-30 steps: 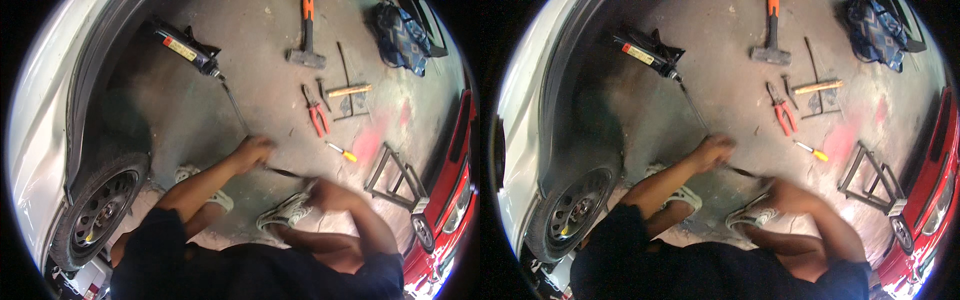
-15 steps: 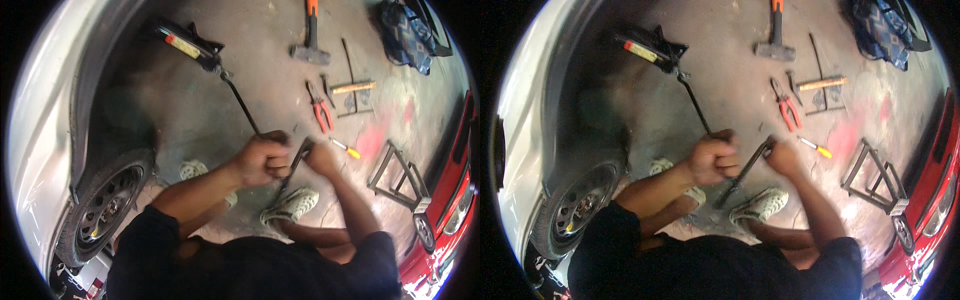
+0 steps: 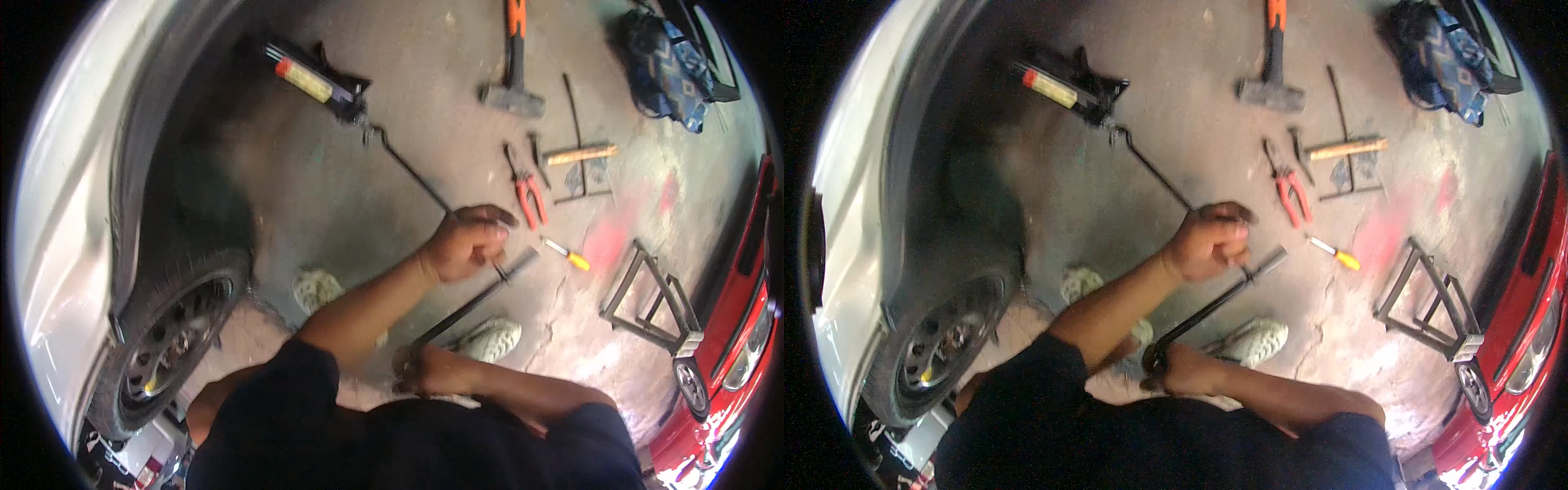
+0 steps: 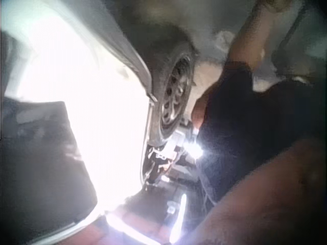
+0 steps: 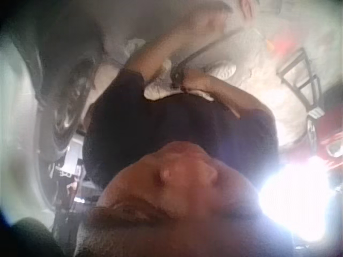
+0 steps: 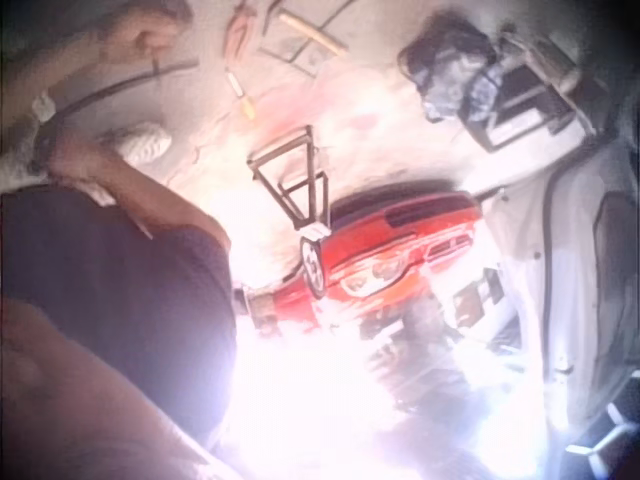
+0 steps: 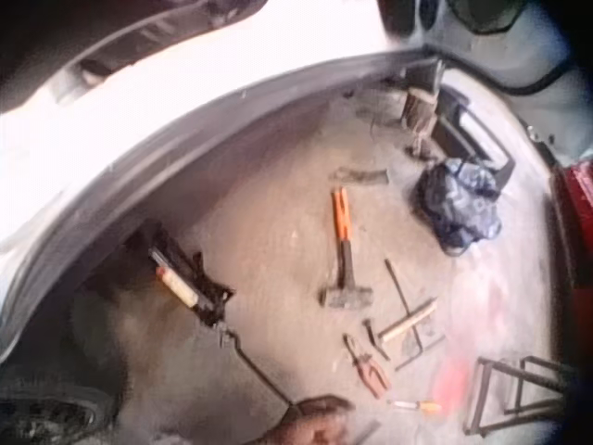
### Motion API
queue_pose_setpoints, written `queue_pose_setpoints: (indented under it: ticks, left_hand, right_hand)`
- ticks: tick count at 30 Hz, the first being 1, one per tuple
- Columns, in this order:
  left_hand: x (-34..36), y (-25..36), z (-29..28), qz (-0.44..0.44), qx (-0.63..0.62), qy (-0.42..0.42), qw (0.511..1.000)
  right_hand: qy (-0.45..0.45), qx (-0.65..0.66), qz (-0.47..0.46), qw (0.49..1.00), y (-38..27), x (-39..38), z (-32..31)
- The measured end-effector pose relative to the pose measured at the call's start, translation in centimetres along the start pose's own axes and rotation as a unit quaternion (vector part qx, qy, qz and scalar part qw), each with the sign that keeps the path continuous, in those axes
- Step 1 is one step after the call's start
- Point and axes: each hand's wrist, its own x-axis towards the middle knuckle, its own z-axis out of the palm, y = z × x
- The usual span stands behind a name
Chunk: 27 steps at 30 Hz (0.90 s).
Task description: The person uses a hydraulic jack to lift a white car and then removes the front tire. They use a lug wrench and a hammer to loosen and remove the lug nuts before taking the wheel off the hub.
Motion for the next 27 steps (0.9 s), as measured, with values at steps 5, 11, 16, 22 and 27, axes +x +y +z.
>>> queue_pose_setpoints:
  ticks: [5, 11, 16, 22, 27]
  left_hand:
    - [-6.4, 0.9, -2.4, -0.086, 0.046, 0.100, 0.990]
    - [0.9, -0.8, 3.2, -0.017, -0.007, 0.107, 0.994]
    - [-3.9, 2.1, -1.5, -0.075, 0.079, 0.086, 0.990]
    - [2.9, 1.0, 2.3, 0.025, -0.067, -0.081, 0.994]
    - [-8.0, 3.4, -4.5, -0.119, 0.019, 0.074, 0.990]
  right_hand:
    - [0.141, -0.044, 0.050, 0.988, 1.2, -9.8, -14.5]
    - [0.123, -0.085, 0.021, 0.989, 4.7, 3.7, -0.1]
    - [0.066, 0.030, 0.092, 0.993, -1.7, -10.2, -15.7]
    - [0.163, -0.127, 0.040, 0.978, 6.8, 4.6, -2.2]
    - [-0.154, 0.095, 0.023, 0.983, -3.0, -8.0, -11.5]
